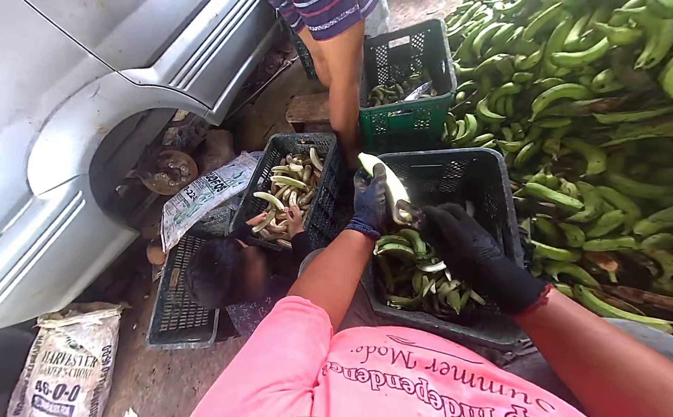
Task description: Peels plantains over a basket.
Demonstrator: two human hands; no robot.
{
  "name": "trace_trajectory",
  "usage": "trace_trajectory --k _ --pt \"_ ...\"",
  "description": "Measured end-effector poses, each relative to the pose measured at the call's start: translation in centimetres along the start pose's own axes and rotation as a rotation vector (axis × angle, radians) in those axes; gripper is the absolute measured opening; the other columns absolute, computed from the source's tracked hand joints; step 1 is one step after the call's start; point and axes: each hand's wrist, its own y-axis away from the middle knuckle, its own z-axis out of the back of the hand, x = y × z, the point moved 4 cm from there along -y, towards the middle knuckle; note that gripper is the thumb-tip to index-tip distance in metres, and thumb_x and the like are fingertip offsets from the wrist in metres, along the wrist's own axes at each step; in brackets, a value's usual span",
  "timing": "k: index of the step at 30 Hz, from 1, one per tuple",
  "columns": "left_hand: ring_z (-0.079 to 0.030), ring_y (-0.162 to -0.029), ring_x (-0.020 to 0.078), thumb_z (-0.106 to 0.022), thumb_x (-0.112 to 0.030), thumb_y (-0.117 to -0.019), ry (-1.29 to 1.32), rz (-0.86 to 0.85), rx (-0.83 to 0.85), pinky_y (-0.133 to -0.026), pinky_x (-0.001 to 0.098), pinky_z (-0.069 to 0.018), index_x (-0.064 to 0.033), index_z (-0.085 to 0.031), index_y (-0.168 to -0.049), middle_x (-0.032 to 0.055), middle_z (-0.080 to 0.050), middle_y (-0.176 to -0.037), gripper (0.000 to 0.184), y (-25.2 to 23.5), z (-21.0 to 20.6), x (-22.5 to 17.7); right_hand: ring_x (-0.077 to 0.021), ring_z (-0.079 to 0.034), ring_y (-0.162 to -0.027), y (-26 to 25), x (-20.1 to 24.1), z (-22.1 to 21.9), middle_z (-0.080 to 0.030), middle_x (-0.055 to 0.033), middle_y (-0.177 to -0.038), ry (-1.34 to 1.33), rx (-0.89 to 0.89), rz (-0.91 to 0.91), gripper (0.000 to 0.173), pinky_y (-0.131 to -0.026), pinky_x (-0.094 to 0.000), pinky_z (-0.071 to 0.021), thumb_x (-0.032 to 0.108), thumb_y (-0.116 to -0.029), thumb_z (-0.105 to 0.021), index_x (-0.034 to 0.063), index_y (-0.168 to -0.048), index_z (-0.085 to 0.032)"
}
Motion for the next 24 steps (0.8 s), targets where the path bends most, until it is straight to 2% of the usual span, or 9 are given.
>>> trace_trajectory --k 2,4,7,9,11,15,19,22,24 --pt "-0.07 -0.099 0.0257 -0.051 -0.039 -0.1063 -0.041 0.043 0.056 -0.087 0.0455 -0.0598 -0.0086 -0.039 -0.149 0.0169 -0.067 -0.118 0.054 0.5 -0.6 0.6 -0.0395 -0.064 -0.107 -0.4 -1.1 0.4 -0.062 -0.0224 -0.119 0.036 -0.013 0.023 0.035 -0.091 -0.0568 -0.0544 0.019 -0.0998 -0.062 0.0013 -0.13 -0.063" --pt "-0.069 -0.1 0.0243 -0.044 -0.038 -0.1093 -0.112 0.079 0.169 -0.086 0.044 -0.0594 -0.0046 -0.046 -0.142 0.0162 -0.068 -0.116 0.047 1.4 -0.9 1.3 -0.041 -0.063 -0.109 -0.8 -2.1 1.0 -0.062 -0.0232 -0.12 0.065 -0.007 -0.006 0.036 -0.092 -0.0579 -0.0533 0.02 -0.1012 -0.061 0.0017 -0.132 -0.062" --pt "-0.064 -0.112 0.0174 -0.038 -0.044 -0.1094 -0.4 0.077 0.479 -0.095 0.0421 -0.0542 -0.0141 -0.051 -0.145 0.0104 -0.063 -0.129 0.049 2.9 -0.5 2.2 -0.0417 -0.063 -0.11 -1.6 -5.0 1.6 -0.061 -0.024 -0.121 0.062 -0.002 -0.135 0.034 -0.093 -0.06 -0.0532 0.022 -0.103 -0.06 0.0027 -0.131 -0.062" --pt "-0.063 -0.112 0.0124 -0.037 -0.031 -0.111 -0.367 0.146 0.664 -0.097 0.0345 -0.0531 -0.0074 -0.053 -0.142 0.0101 -0.064 -0.128 0.042 3.2 -1.5 2.6 -0.0426 -0.062 -0.115 -2.0 -7.1 2.1 -0.061 -0.024 -0.126 0.09 0.025 -0.243 0.035 -0.095 -0.0618 -0.0516 0.022 -0.1041 -0.058 0.0054 -0.134 -0.062" --pt "-0.063 -0.112 0.0118 -0.034 -0.03 -0.1119 -0.315 0.278 0.765 -0.099 0.0322 -0.0523 -0.0042 -0.052 -0.143 0.0115 -0.064 -0.128 0.044 3.9 -2.3 2.3 -0.0444 -0.061 -0.115 -2.2 -8.3 2.7 -0.06 -0.0245 -0.127 0.111 0.05 -0.311 0.034 -0.096 -0.0638 -0.0499 0.023 -0.1039 -0.059 0.007 -0.134 -0.063" --pt "-0.068 -0.093 0.0121 -0.031 -0.035 -0.1116 -0.152 0.428 0.825 -0.083 0.0318 -0.0589 -0.0075 -0.056 -0.134 0.0078 -0.069 -0.108 0.043 4.1 -2.5 1.7 -0.0457 -0.06 -0.114 -2.4 -9.6 2.3 -0.06 -0.0241 -0.126 0.138 0.056 -0.39 0.034 -0.092 -0.0664 -0.0499 0.024 -0.1039 -0.059 0.0093 -0.134 -0.062" --pt "-0.067 -0.097 0.0135 -0.035 -0.033 -0.1115 -0.161 0.425 0.858 -0.088 0.0331 -0.0574 -0.0076 -0.057 -0.135 0.0084 -0.068 -0.112 0.041 4.9 -2.5 1.9 -0.052 -0.058 -0.117 -2.1 -11.3 4.2 -0.058 -0.0319 -0.126 0.141 0.065 -0.619 0.037 -0.093 -0.0717 -0.0473 0.017 -0.1008 -0.061 0.0025 -0.134 -0.059" --pt "-0.069 -0.086 0.0172 -0.027 -0.049 -0.1105 -0.137 0.369 0.701 -0.076 0.035 -0.0602 -0.0075 -0.057 -0.13 0.0105 -0.07 -0.104 0.055 2.9 -1.5 2.4 -0.0484 -0.057 -0.116 -2.1 -8.0 5.8 -0.056 -0.0286 -0.126 0.085 -0.012 -0.551 0.042 -0.094 -0.0692 -0.0474 0.023 -0.1001 -0.066 0.0027 -0.135 -0.057" --pt "-0.069 -0.091 0.0206 -0.034 -0.054 -0.1085 -0.162 0.328 0.455 -0.08 0.0395 -0.0602 -0.0073 -0.054 -0.136 0.0127 -0.07 -0.108 0.059 1.3 -0.5 1.9 -0.0443 -0.057 -0.117 -1.7 -5.4 5.1 -0.057 -0.0253 -0.126 0.052 -0.05 -0.441 0.045 -0.096 -0.0666 -0.0479 0.029 -0.0984 -0.068 0.0038 -0.134 -0.058"
